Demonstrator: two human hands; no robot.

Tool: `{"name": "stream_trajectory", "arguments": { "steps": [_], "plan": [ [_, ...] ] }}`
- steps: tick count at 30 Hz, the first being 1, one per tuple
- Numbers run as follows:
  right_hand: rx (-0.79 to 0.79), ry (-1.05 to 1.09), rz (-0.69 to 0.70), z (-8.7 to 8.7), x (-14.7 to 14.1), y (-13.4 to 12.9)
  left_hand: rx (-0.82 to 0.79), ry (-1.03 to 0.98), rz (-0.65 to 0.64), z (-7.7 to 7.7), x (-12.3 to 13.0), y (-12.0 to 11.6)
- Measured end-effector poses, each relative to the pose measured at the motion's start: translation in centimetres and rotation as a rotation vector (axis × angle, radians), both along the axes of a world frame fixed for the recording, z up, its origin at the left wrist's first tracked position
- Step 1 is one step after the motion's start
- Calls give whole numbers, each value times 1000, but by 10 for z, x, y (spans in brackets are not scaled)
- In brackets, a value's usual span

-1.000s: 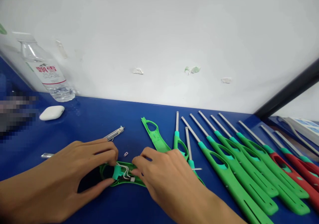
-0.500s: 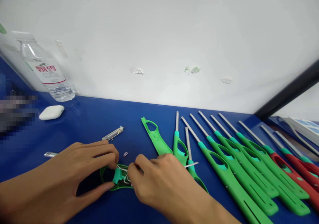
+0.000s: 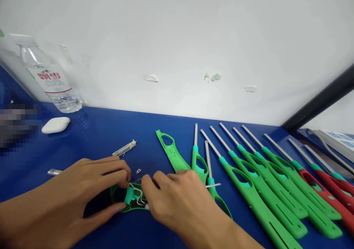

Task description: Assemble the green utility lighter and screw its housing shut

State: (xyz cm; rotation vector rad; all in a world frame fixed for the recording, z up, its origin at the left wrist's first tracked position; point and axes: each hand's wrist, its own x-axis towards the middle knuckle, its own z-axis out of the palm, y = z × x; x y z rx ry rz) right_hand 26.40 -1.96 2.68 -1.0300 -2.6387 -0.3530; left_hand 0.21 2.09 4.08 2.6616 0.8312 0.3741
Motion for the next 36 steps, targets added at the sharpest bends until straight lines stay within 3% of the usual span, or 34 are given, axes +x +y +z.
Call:
{"name": "stream_trajectory", "arguments": {
  "steps": [7, 11, 17, 26, 36],
  "plan": [
    [-30, 35, -33, -5, -2, -1, -14, 11, -2, 0, -2, 1],
    [-83, 66, -67, 4, 4, -1, 4, 9, -1, 0, 0, 1],
    [-177, 1, 82, 18, 5, -3, 38, -20, -4, -2, -1, -2],
    [-108, -33, 103, 10, 5, -3, 10, 8, -11, -1, -2, 0],
    [-154, -33, 82, 11, 4, -3, -14, 23, -9, 0, -3, 2]
  ]
}}
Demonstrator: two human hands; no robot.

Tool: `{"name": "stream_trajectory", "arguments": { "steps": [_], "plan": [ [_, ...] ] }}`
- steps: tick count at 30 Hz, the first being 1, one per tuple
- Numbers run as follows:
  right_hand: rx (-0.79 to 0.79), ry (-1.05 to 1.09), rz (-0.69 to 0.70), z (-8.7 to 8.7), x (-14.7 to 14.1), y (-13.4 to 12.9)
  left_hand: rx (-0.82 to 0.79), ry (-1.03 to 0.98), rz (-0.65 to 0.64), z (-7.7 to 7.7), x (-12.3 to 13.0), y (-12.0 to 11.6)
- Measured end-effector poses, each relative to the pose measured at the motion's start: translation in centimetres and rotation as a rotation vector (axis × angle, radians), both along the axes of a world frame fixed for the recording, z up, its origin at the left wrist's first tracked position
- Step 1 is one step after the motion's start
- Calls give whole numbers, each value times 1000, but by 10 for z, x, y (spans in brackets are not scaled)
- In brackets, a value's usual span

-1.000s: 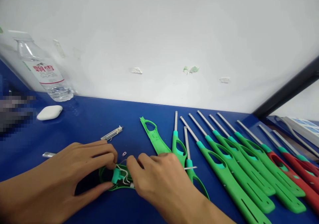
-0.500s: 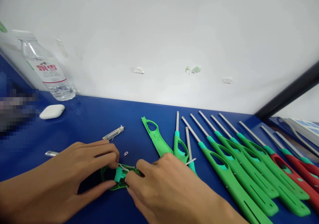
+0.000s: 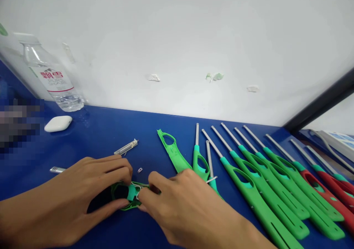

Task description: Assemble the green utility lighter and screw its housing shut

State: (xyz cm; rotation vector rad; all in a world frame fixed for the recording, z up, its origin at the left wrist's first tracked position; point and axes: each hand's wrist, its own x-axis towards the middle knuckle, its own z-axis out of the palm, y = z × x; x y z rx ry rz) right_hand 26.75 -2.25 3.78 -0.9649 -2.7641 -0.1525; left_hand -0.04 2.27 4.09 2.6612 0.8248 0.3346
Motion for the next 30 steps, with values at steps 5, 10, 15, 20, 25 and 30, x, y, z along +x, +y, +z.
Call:
{"name": "stream_trajectory", "arguments": {
  "steps": [5, 10, 15, 20, 25, 30],
  "plan": [
    [9, 31, -1, -5, 0, -1, -12, 24, 16, 5, 0, -3],
    [-12, 9, 6, -4, 0, -1, 37, 32, -6, 2, 0, -1],
    [-9, 14, 18, -3, -1, -2, 38, 33, -21, -7, -2, 6],
    [31, 44, 26, -6, 1, -2, 50, 9, -27, -13, -4, 10],
    [66, 91, 26, -6, 2, -2, 48, -19, -31, -15, -6, 9],
    [54, 94, 37, -4, 2, -3, 30, -12, -37, -15, -6, 10]
  ]
}}
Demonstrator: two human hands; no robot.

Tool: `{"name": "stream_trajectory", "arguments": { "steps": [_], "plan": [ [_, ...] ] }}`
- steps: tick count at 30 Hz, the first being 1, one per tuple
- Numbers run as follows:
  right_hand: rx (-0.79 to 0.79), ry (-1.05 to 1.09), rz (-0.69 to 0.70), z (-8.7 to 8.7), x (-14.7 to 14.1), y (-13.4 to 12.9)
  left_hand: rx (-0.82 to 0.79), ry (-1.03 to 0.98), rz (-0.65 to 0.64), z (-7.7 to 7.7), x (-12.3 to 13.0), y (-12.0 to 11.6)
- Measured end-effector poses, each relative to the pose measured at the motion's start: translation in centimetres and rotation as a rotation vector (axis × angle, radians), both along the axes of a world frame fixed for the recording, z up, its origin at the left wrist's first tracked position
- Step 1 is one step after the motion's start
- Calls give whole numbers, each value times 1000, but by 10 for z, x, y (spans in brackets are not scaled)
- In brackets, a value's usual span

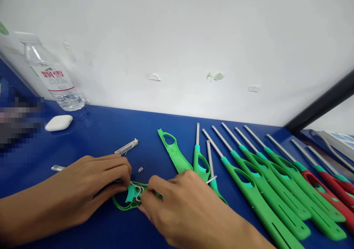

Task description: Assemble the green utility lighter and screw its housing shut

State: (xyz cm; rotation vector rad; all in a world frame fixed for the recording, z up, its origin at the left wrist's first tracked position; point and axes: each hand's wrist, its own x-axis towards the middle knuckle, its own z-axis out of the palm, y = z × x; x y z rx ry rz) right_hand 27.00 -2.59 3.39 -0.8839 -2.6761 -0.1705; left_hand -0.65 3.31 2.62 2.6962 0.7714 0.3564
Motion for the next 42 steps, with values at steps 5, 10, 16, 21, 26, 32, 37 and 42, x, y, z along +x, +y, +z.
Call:
{"name": "stream_trajectory", "arguments": {
  "steps": [5, 10, 16, 21, 26, 32, 37, 42],
  "plan": [
    [10, 12, 10, 0, 1, 0, -1, -9, 7, 0, 0, 0],
    [13, 39, -12, -3, 0, 0, 10, -16, 7, 0, 0, 0],
    [6, 68, -25, -4, -3, 2, -4, -42, -2, -2, 0, 2],
    [-36, 82, -37, -4, -5, 3, -41, -36, -1, -5, -2, 4],
    [-28, 93, -47, -5, -5, 1, -50, -57, -17, -5, 0, 5],
    [-64, 91, -62, -6, -6, -1, -30, -68, -36, -2, 2, 6],
    [-81, 93, -85, -6, -7, -3, -25, -42, -39, -4, 0, 6],
    [-105, 103, -104, -6, -6, -3, -18, -67, -51, -6, -1, 7]
  ]
}}
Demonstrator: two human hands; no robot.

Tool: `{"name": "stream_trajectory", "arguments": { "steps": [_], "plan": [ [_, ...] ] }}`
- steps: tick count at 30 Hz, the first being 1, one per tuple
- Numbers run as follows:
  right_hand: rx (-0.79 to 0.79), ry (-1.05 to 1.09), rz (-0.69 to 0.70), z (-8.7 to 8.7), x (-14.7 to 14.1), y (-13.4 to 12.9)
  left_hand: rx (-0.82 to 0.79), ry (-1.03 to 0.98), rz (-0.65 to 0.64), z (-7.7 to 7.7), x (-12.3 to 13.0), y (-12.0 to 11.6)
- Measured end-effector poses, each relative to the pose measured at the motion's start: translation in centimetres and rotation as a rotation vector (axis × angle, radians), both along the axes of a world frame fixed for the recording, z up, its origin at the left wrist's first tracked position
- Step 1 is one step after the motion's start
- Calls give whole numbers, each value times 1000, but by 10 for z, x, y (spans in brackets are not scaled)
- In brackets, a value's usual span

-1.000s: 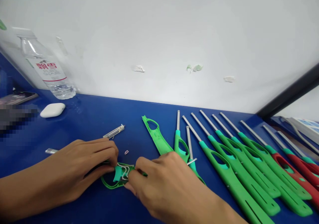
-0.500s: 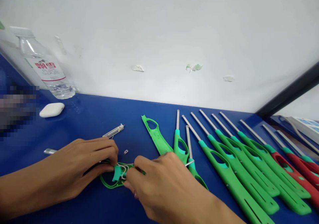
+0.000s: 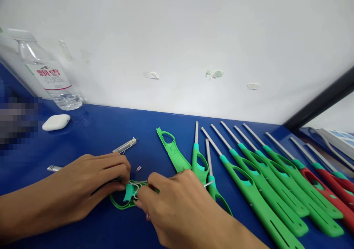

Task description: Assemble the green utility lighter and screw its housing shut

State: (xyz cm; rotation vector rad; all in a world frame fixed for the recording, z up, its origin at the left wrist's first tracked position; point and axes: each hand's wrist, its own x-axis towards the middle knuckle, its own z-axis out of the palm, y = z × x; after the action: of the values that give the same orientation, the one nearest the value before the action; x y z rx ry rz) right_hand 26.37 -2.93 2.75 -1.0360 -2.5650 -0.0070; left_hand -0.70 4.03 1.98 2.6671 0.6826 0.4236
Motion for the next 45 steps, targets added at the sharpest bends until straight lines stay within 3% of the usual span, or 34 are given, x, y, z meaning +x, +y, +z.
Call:
{"name": "stream_trajectory", "arguments": {
  "steps": [17, 30, 38, 45],
  "plan": [
    [1, 47, 11, -1, -2, 3, 9, 67, -25, 6, 0, -2],
    [162, -197, 97, 3, 0, -1, 27, 82, 32, 19, 4, -16],
    [163, -204, 87, 9, -1, -7, 41, 73, 50, 18, 2, -16],
    [194, -253, 123, 5, -3, -6, 35, 98, 41, 23, 4, -15]
  ]
}}
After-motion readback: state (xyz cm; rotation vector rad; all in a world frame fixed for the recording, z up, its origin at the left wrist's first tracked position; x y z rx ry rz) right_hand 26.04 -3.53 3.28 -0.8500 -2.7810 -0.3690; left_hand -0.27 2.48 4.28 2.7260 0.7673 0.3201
